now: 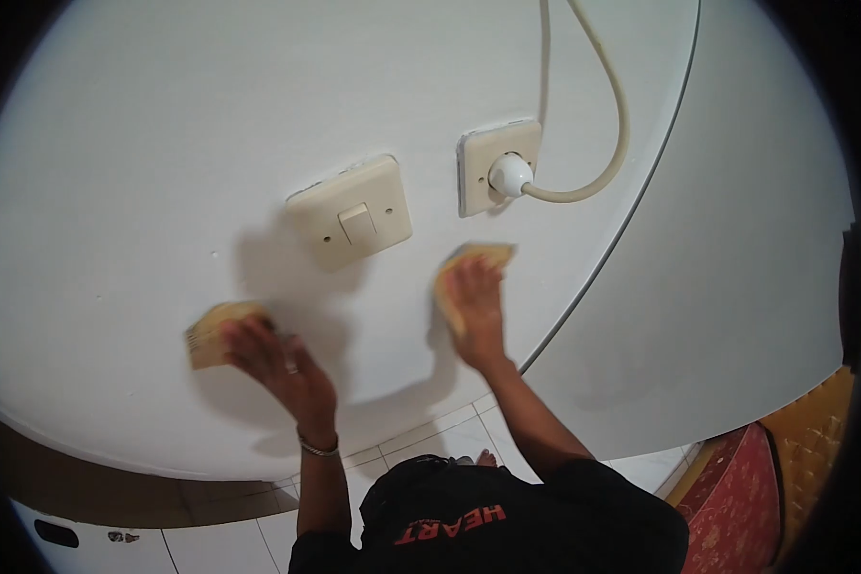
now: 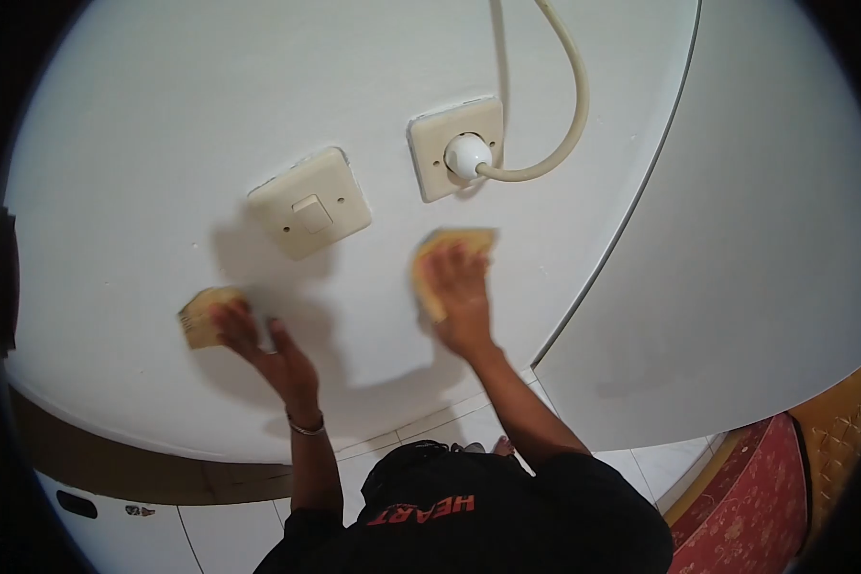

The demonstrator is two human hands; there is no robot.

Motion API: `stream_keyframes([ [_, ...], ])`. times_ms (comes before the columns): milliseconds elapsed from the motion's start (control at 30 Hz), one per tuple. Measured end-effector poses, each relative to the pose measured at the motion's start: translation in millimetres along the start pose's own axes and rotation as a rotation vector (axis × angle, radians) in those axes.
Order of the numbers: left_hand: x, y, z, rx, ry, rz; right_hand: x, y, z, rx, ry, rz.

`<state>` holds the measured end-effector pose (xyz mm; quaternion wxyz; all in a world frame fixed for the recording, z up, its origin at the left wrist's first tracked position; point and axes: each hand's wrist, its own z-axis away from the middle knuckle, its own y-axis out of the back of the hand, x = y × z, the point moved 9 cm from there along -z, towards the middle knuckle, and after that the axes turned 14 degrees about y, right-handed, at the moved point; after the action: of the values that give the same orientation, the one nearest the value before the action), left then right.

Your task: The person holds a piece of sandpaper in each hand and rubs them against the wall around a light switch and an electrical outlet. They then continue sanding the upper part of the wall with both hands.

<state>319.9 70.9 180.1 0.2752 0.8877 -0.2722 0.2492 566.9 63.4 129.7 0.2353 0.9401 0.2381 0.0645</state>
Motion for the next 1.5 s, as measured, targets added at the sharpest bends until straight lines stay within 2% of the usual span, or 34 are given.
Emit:
stream_keyframes([
  [67, -4.7, 7.3, -7.6, 0.099, 0.009, -0.072, 41.7, 24.1, 2.2, 0.146, -0.254, 0.014],
  [100, -0.7, 4.7, -6.5, 0.090, 0.012, -0.078, 49.5, 34.7, -2.3, 0.279, -0.406, -0.086],
  [167, 29.9, -14.1, 6.3, -0.003, -0.075, -0.016, 26.9, 22.1, -10.4, 0.312, -0.411, -0.120],
  [200, 44.4, -31.5, 18.9, -0.115, -0.168, -0.084, 14.9, 15.9, -10.9, 0.350, -0.417, -0.154],
  [267, 50.2, -52.2, 32.0, -0.223, -0.185, -0.091, -38.1, -7.6, -21.9, 0.071, -0.162, -0.224],
  [300, 42.6, -58.7, 39.6, -0.221, -0.186, -0.091, -24.4, -11.8, -7.0, 0.073, -0.161, -0.224],
  [367, 21.7, -43.5, 25.8, -0.126, -0.165, -0.144, -24.5, -19.7, 2.4, -0.116, 0.171, -0.113],
  [467, 8.3, -13.4, 0.6, 0.091, 0.023, -0.029, 46.3, 15.8, 4.8, 0.026, -0.115, 0.016],
  [533, 20.9, -31.8, 6.9, 0.066, -0.035, -0.031, 79.1, 37.9, 4.3, 0.301, -0.448, -0.134],
  [600, 35.9, -53.1, 17.7, 0.044, -0.092, -0.029, 74.2, 22.5, 2.4, 0.296, -0.458, -0.081],
  [667, 30.5, -87.7, 30.1, -0.070, -0.107, -0.131, 37.0, -13.0, -2.6, 0.070, -0.268, -0.080],
  [733, 2.1, -92.9, 25.3, -0.085, -0.129, -0.175, 6.8, -32.7, -5.0, -0.141, 0.034, -0.218],
  [767, 18.1, -55.5, 22.0, -0.003, -0.139, -0.165, 11.9, 1.0, -3.1, -0.083, 0.082, -0.142],
  [800, 15.2, -45.6, 15.9, 0.056, -0.140, -0.154, 31.4, 4.3, 2.8, -0.044, 0.115, -0.067],
  [833, 17.6, -42.8, 10.2, 0.047, -0.149, -0.150, 56.3, 23.6, -0.8, 0.007, -0.006, -0.043],
  [900, 13.4, -39.2, -0.4, 0.161, -0.064, -0.099, 110.0, 55.6, 4.3, 0.291, -0.258, -0.048],
  [933, 14.8, -44.9, -0.8, 0.152, -0.067, -0.095, 122.5, 70.3, 5.3, 0.458, -0.552, -0.280],
  [1000, 16.5, -47.0, 2.1, 0.259, -0.068, -0.123, 102.7, 47.8, 0.1, 0.361, -0.351, -0.045],
  [1033, 15.8, -47.5, 2.4, 0.259, -0.072, -0.120, 77.4, 24.7, -4.5, 0.305, -0.321, -0.132],
  [1100, 7.5, -56.8, 3.2, 0.219, -0.067, -0.143, 12.5, -17.5, -9.4, -0.043, -0.021, -0.234],
  [1133, 5.6, -53.6, 2.5, 0.217, -0.071, -0.146, -6.2, -20.7, -11.8, -0.143, 0.109, -0.238],
  [1200, 0.2, -48.8, 2.5, 0.146, -0.081, -0.168, 15.3, -20.9, -3.4, -0.076, 0.131, -0.134],
  [1233, -9.6, -46.6, 1.2, 0.152, -0.074, -0.169, 39.2, -11.6, -1.9, 0.008, 0.000, -0.125],
  [1267, -18.9, -44.4, -2.0, 0.161, -0.085, -0.115, 61.1, 5.2, -1.1, 0.102, 0.012, -0.017],
  [1300, -26.1, -38.8, -2.4, 0.167, -0.093, -0.068, 85.0, 11.5, 4.9, 0.149, -0.110, -0.009],
  [1367, -31.7, -42.4, -6.2, 0.186, -0.038, -0.059, 122.7, 24.1, 18.9, 0.365, -0.446, -0.224],
  [1433, -36.0, -47.1, -4.1, 0.166, 0.051, -0.081, 110.4, 0.7, 22.1, 0.326, -0.453, -0.136],
  [1467, -20.2, -41.2, 5.0, 0.155, -0.021, -0.114, 91.7, 1.5, 21.3, 0.303, -0.466, -0.049],
  [1500, -6.1, -49.9, 17.2, 0.077, -0.094, -0.151, 54.7, -8.3, 12.0, 0.210, -0.334, -0.009],
])
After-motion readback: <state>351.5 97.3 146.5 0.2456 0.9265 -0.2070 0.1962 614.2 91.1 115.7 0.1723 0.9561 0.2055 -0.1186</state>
